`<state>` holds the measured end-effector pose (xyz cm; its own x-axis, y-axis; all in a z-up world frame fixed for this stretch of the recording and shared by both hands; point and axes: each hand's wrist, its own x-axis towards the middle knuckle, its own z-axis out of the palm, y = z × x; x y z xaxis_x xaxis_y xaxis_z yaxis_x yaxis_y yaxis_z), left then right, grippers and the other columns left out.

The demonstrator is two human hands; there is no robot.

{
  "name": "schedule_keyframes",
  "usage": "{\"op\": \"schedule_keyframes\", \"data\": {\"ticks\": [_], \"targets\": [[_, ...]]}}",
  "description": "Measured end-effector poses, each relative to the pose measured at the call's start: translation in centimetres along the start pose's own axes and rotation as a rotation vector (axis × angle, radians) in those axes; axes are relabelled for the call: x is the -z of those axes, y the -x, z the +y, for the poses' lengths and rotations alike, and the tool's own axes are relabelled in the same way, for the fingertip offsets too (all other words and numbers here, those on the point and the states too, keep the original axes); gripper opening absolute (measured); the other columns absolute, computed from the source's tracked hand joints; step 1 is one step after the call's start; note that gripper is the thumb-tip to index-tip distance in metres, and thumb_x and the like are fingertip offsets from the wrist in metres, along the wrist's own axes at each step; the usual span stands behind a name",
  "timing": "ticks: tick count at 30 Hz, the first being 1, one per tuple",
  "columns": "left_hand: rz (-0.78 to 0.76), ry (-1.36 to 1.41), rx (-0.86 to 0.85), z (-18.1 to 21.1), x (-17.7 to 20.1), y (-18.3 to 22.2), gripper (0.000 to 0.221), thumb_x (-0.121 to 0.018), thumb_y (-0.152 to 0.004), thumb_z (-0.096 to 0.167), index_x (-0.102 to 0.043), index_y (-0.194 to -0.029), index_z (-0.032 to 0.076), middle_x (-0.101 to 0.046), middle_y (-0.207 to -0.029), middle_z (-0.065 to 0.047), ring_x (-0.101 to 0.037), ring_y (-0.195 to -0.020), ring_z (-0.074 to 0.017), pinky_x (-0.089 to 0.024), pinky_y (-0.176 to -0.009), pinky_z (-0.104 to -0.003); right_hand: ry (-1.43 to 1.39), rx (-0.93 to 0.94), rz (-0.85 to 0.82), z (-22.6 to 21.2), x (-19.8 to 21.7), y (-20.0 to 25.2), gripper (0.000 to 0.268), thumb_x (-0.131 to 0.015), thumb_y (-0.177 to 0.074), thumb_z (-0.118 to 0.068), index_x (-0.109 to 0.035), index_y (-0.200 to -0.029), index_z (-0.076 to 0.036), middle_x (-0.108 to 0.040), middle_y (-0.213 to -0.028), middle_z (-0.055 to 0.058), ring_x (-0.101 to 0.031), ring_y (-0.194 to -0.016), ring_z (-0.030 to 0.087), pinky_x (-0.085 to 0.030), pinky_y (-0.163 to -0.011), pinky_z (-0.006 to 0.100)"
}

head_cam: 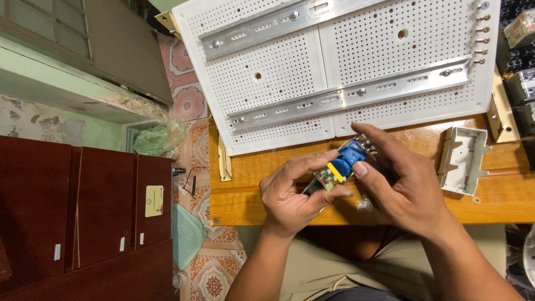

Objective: Disassembling an electronic component by removing the circuit board from its plastic housing using a screwdriver.

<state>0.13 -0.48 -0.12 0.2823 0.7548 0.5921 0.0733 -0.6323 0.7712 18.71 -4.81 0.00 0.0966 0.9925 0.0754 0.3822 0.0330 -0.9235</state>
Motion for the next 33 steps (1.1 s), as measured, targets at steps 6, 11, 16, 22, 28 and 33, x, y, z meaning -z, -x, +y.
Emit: {"op": "schedule_keyframes", "data": {"ticks": [6,11,16,22,28,33], "targets": [[0.06,-0.036,-0.009,0.0,-0.1,0.3,0.048,-0.086,-0.077,0.034,-0.064,-0.109,0.006,-0.077,-0.104,-0.015,-0.08,-0.1,-0.0259,-0.067,-0.09,-0.033,0.066,0.03,0.021,0.0,-0.2,-0.1,0.049,-0.062,-0.095,-0.028,-0.062,-0.141,-0.011,-0.074,-0.117,0.002,-0.063,-0.083,0.009,-0.05,-0.076,0.025],[0.071,-0.116,-0.062,-0.1,0.1,0.7,0.051,-0.087,-0.075,0.038,-0.066,-0.11,0.008,-0.076,-0.102,-0.009,-0.079,-0.092,-0.0214,-0.064,-0.084,-0.03,0.106,0.155,-0.006,0.4,-0.2,-0.1,0.051,-0.059,-0.097,-0.026,-0.058,-0.144,-0.006,-0.071,-0.133,0.013,-0.07,-0.116,0.02,-0.051,-0.092,0.031],[0.074,-0.118,-0.088,0.2,0.0,0.6,0.05,-0.087,-0.075,0.039,-0.066,-0.109,0.009,-0.076,-0.101,-0.008,-0.079,-0.091,-0.0212,-0.064,-0.083,-0.03,0.096,0.132,-0.032,0.5,-0.1,-0.1,0.052,-0.057,-0.097,-0.027,-0.056,-0.146,-0.008,-0.071,-0.134,0.011,-0.069,-0.121,0.022,-0.05,-0.095,0.031],[0.091,-0.112,-0.083,0.3,0.0,0.6,0.051,-0.088,-0.072,0.04,-0.065,-0.106,0.009,-0.076,-0.1,-0.009,-0.079,-0.091,-0.0211,-0.064,-0.083,-0.03,0.06,0.125,-0.044,0.4,-0.2,-0.1,0.052,-0.058,-0.097,-0.028,-0.057,-0.146,-0.009,-0.073,-0.129,0.009,-0.071,-0.112,0.016,-0.051,-0.091,0.028],[0.086,-0.178,-0.086,0.7,0.4,0.3,0.054,-0.086,-0.072,0.044,-0.069,-0.109,0.008,-0.075,-0.097,-0.006,-0.072,-0.08,-0.0175,-0.06,-0.076,-0.029,0.032,0.091,-0.03,-0.2,-0.3,-0.3,0.052,-0.061,-0.096,-0.028,-0.059,-0.144,-0.011,-0.071,-0.135,0.007,-0.066,-0.118,0.014,-0.048,-0.099,0.027],[0.14,-0.01,-0.123,1.1,0.3,-0.7,0.048,-0.096,-0.068,0.033,-0.077,-0.1,0.002,-0.075,-0.083,-0.01,-0.072,-0.068,-0.0223,-0.061,-0.067,-0.035,-0.092,0.088,0.063,-1.4,0.0,-0.5,0.048,-0.069,-0.09,-0.02,-0.07,-0.136,-0.006,-0.075,-0.075,0.026,-0.066,-0.069,0.024,-0.056,-0.064,0.049]]}}
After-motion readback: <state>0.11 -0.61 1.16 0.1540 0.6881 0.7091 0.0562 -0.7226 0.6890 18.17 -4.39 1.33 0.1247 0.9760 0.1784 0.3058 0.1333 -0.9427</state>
